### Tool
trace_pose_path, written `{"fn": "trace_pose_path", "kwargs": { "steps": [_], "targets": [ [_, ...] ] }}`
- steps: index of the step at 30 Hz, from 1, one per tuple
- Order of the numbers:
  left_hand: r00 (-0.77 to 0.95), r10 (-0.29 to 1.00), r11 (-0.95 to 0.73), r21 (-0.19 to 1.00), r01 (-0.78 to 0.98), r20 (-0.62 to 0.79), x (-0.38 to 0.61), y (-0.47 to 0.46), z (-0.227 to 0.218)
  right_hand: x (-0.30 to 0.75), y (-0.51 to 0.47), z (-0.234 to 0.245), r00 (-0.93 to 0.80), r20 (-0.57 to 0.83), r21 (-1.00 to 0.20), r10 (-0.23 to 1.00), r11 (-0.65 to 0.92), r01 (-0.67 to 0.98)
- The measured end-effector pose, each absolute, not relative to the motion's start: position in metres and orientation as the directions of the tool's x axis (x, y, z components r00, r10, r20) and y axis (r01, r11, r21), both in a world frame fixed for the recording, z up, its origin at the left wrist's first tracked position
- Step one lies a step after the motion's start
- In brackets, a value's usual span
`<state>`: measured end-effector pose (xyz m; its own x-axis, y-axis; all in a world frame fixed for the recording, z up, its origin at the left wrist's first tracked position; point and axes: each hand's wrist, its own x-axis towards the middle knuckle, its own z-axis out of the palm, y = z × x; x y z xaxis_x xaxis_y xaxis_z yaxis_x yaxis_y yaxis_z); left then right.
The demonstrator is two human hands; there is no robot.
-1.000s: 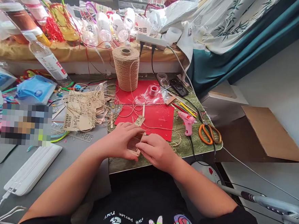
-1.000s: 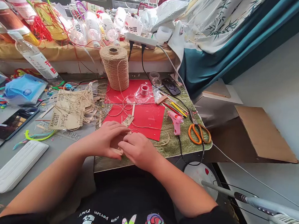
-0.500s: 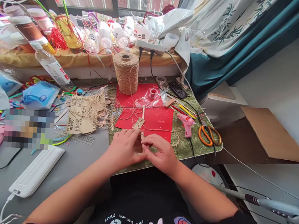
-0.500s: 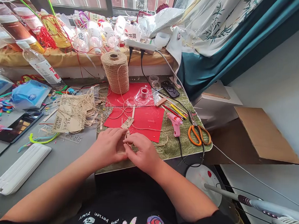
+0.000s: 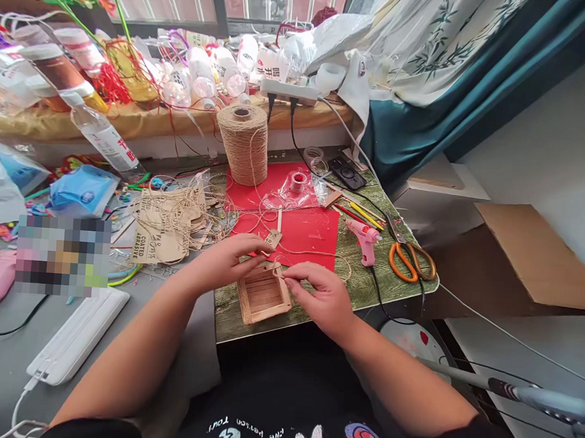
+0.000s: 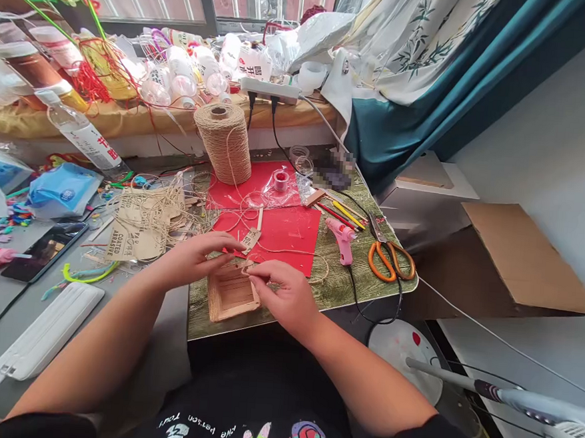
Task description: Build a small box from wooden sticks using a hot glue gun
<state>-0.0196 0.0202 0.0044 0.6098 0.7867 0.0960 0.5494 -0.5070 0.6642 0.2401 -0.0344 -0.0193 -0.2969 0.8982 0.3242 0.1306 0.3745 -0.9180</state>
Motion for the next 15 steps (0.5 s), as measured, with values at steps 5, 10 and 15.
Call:
{"fn": "trace_pose_path", "kwargs": {
  "steps": [5, 10, 15],
  "targets": [
    [0.746, 0.647, -0.604, 0.702, 0.376, 0.157, -0.025, 0.047, 0.006, 0.225, -0.015, -0.018, -0.181, 0.18, -0.983, 0.967, 0.17, -0.073],
    [0.758, 0.616, -0.623, 0.723, 0.299, 0.216, -0.016, 0.061, 0.0, 0.219, 0.001, -0.015, -0.15, 0.137, -0.978, 0.979, 0.11, -0.177],
    [0.621, 0.753, -0.525, 0.769, 0.365, 0.219, -0.004, 0.063, -0.009, 0.224, 0.008, -0.017, -0.131, 0.14, -0.978, 0.981, 0.116, -0.173]
  ]
}}
